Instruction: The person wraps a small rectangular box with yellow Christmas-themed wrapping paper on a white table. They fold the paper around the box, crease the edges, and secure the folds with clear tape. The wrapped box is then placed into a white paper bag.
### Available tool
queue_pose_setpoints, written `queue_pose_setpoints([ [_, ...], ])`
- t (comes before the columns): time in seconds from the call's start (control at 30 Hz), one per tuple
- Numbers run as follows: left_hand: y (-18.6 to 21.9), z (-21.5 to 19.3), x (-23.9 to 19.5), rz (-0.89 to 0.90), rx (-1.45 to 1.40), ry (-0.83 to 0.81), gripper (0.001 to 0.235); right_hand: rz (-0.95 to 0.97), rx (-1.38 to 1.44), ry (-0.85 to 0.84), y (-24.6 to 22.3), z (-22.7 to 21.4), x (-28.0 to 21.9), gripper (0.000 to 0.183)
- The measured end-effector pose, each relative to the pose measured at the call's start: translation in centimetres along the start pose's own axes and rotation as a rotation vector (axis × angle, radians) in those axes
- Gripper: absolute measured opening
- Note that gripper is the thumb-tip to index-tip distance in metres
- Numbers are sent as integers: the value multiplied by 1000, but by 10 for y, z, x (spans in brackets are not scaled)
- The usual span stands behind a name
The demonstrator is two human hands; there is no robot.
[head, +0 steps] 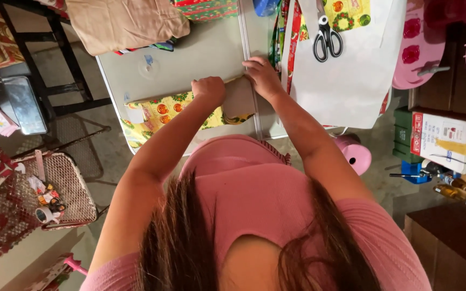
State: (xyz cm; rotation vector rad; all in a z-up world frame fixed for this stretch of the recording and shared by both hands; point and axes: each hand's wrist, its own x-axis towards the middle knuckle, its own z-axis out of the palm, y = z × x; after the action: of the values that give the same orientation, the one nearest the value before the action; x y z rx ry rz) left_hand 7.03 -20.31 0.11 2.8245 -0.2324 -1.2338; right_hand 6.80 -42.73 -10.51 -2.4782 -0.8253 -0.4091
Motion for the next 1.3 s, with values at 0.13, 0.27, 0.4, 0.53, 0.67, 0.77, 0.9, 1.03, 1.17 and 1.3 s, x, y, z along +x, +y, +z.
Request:
queue_pose_setpoints([
  [0.13, -5, -10, -10, 14, -21, 5, 43, 110, 40, -2, -15, 4, -5, 18],
  [0.27, -6, -39, -38, 16, -128, -12, 43, 483, 599, 108, -99, -20, -6, 11],
  [0.4, -19, -13, -8, 20, -209, -41, 46, 896, 896, -540, -172, -57, 20, 73],
  [0.53, -11, -20, -16, 62, -178, -45, 42, 955, 945, -570, -183, -66, 36, 88],
  [0.67, -6, -30, -25, 158, -87, -98, 40, 947, 936, -565, -171, -38, 18, 87],
  [0.77, -15, -10, -10, 236, -5, -131, 37, 922, 829, -464, -167, -14, 6, 68],
  [0.9, -18, -7, -8, 321, 92, -168, 38, 886, 681, -294, -169, -7, -2, 62],
  [1.03, -5, -69, -65, 354, -105, -222, 43, 842, 719, -215, -169, 4, -7, 55],
  [1.17, -22, -21, -16, 375, -77, -109, 44, 896, 1000, -288, -160, 22, -20, 56],
  [1.3, -26, -42, -38, 422, -172, -120, 64, 879, 1063, -281, -160, 23, -21, 56],
])
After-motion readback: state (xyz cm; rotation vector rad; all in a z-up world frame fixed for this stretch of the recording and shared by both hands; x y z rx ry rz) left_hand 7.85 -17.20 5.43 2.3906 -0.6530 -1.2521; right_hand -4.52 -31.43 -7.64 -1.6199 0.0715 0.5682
